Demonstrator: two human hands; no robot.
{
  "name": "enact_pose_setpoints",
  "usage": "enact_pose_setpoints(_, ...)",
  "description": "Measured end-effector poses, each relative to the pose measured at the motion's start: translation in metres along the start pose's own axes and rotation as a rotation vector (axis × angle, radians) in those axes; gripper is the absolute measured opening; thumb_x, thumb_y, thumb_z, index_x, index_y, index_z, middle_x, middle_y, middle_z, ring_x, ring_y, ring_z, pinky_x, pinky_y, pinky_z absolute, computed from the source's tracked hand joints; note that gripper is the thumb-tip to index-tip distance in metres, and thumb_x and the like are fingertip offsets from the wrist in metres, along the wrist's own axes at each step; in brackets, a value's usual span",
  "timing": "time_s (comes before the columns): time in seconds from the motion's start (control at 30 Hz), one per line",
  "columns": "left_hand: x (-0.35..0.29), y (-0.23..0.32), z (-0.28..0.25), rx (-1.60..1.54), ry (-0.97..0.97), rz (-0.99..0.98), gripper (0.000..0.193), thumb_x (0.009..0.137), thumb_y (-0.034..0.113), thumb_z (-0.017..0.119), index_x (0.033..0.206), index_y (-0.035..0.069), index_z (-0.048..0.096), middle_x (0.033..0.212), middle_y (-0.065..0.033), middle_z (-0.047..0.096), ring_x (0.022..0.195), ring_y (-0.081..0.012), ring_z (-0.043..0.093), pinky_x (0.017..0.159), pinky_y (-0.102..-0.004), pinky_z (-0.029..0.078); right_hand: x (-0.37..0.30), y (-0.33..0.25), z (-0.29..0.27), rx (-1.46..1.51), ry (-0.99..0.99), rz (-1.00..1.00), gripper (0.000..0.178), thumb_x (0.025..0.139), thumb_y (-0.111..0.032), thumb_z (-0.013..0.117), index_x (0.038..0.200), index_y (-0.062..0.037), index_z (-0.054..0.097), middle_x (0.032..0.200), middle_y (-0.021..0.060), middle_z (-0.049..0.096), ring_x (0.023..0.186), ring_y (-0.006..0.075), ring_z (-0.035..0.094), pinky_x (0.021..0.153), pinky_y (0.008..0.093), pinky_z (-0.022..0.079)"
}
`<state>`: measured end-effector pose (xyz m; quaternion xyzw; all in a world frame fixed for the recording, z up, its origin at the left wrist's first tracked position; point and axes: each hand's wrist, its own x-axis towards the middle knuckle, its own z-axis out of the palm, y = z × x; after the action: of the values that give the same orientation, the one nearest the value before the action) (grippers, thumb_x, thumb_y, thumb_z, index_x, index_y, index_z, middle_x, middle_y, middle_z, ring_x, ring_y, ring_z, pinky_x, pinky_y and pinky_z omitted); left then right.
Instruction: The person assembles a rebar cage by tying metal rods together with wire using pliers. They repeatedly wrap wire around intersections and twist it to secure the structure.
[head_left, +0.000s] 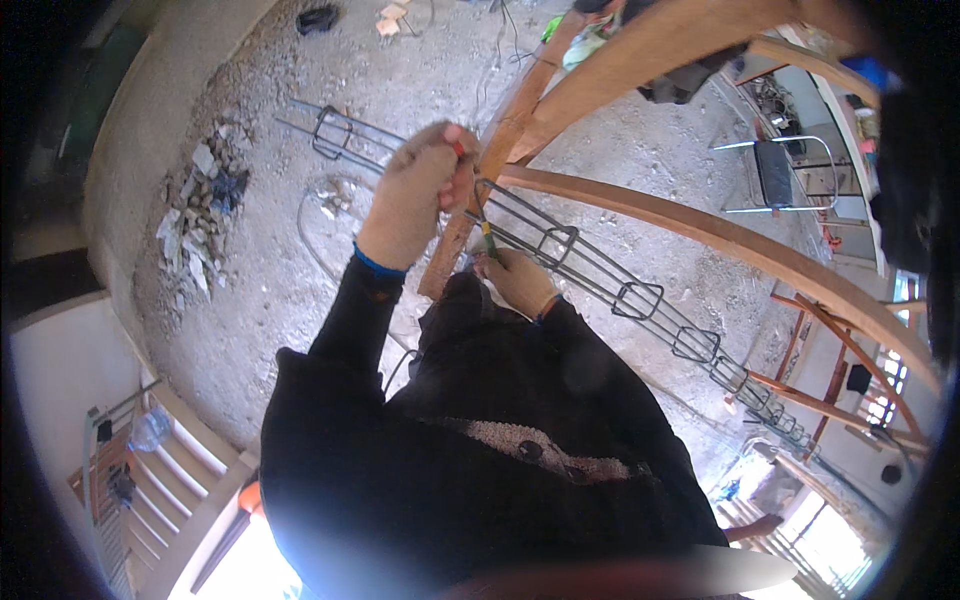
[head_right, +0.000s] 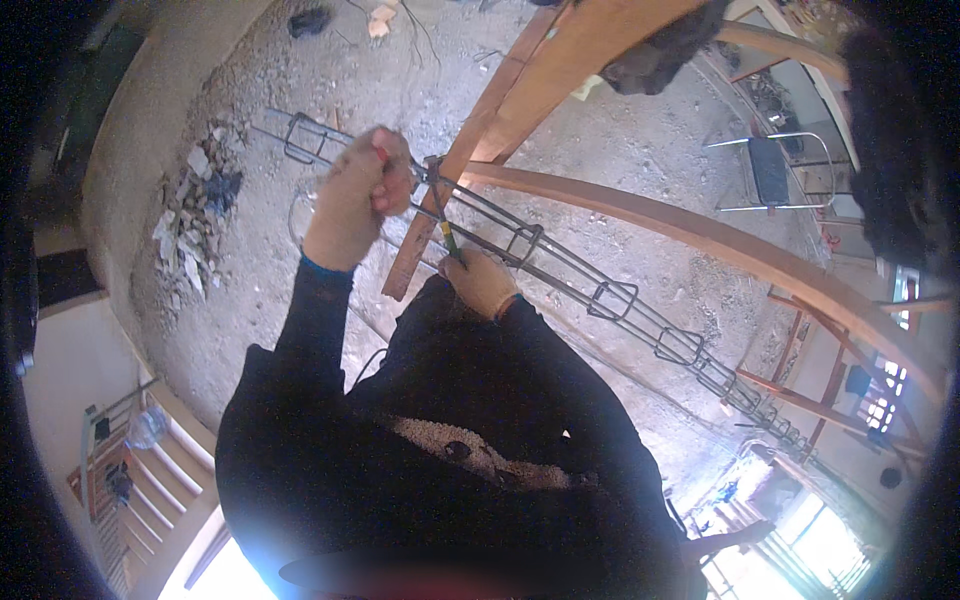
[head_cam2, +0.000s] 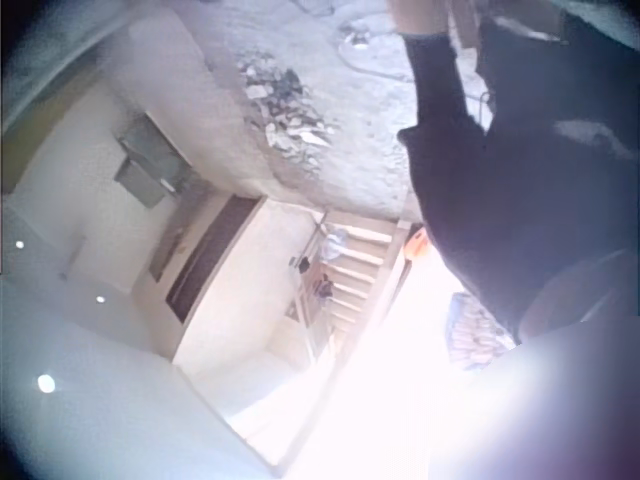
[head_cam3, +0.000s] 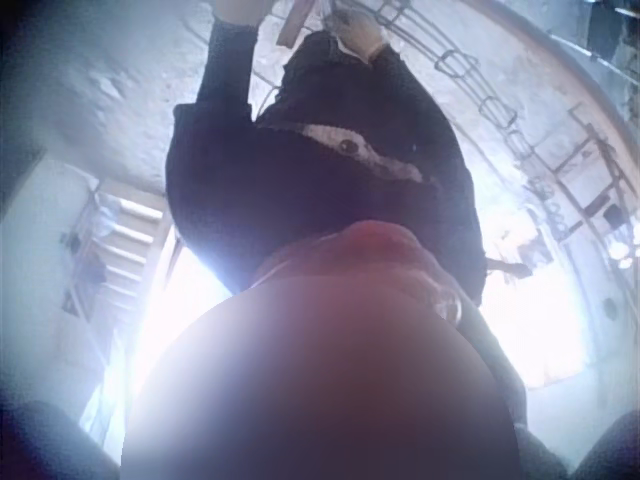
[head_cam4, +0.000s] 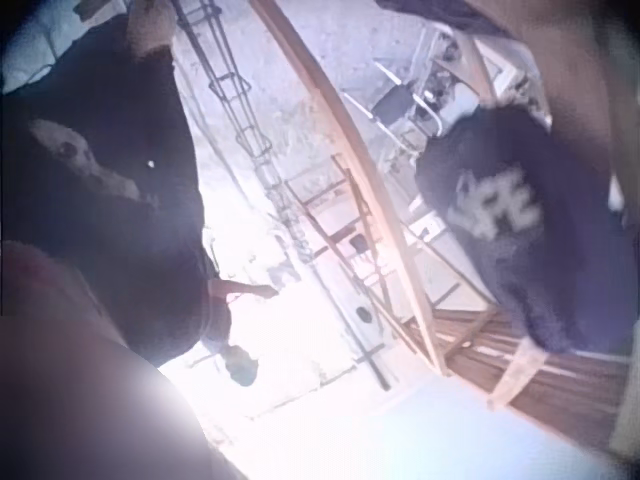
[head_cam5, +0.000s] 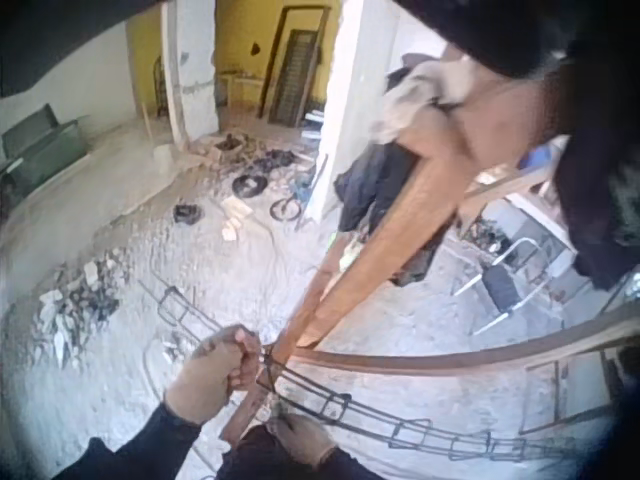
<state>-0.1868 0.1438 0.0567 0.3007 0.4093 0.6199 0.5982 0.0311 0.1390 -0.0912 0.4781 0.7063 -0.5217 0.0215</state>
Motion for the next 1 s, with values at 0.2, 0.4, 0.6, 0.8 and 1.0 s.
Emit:
enact_pose_setpoints(0.2, -0.033, -0.018, 0.072, 0.141, 0.005, -0.063, 0.014, 0.102, 0.011, 0.057, 0.100, 0.003, 0.068, 0.081, 0.0035, 0.059, 0.062, -0.0032, 0.045, 0.057, -0.0216, 0.034, -0.050, -0.009, -0.030, 0.041, 0.061, -0.087, 0.051, 0.097, -0.048, 0.061, 0.114, -0.0039, 0.078, 0.116, 0.0257, 0.077, 0.114, 0.0437, 0.072, 0.100, 0.0509, 0.055)
enact_pose_setpoints(0.4, -0.055, -0.047, 0.119, 0.278, -0.324, -0.267, 0.014, 0.098, 0.009, 0.058, 0.106, 0.001, 0.067, 0.091, 0.0021, 0.064, 0.065, -0.0029, 0.045, 0.057, -0.0225, 0.035, -0.148, 0.013, -0.065, 0.458, 0.574, -0.183, 0.042, 0.107, -0.036, 0.056, 0.121, -0.0014, 0.075, 0.111, 0.0170, 0.078, 0.103, 0.0285, 0.074, 0.095, 0.0395, 0.057)
enact_pose_setpoints(0.6, -0.072, -0.097, 0.168, 0.506, -0.636, -0.554, 0.023, 0.100, 0.019, 0.064, 0.108, -0.001, 0.073, 0.085, 0.0027, 0.061, 0.064, -0.0044, 0.046, 0.056, -0.0241, 0.037, -0.244, 0.036, -0.094, 1.096, 1.243, -0.724, 0.083, 0.106, -0.071, 0.051, 0.136, 0.0056, 0.065, 0.126, 0.0191, 0.072, 0.118, 0.0275, 0.069, 0.114, 0.0431, 0.048)
enact_pose_setpoints(0.8, -0.099, -0.137, 0.207, 0.788, -0.800, -0.490, 0.030, 0.101, 0.023, 0.062, 0.110, -0.002, 0.073, 0.089, 0.0001, 0.066, 0.077, -0.0075, 0.054, 0.068, -0.0263, 0.044, -0.345, 0.058, -0.094, 0.721, 1.129, -0.217, 0.045, 0.110, -0.037, 0.060, 0.124, 0.0044, 0.071, 0.099, 0.0067, 0.074, 0.085, 0.0135, 0.063, 0.080, 0.0328, 0.053)
enact_pose_setpoints(1.0, -0.100, -0.165, 0.205, 0.845, -1.077, -0.394, 0.023, 0.098, 0.017, 0.066, 0.105, -0.003, 0.073, 0.103, -0.0061, 0.077, 0.095, -0.0152, 0.067, 0.086, -0.0308, 0.053, -0.361, 0.081, -0.066, 1.457, 1.346, -0.729, 0.035, 0.111, -0.027, 0.058, 0.123, 0.0049, 0.065, 0.078, -0.0046, 0.048, 0.069, 0.0108, 0.047, 0.080, 0.0368, 0.050)
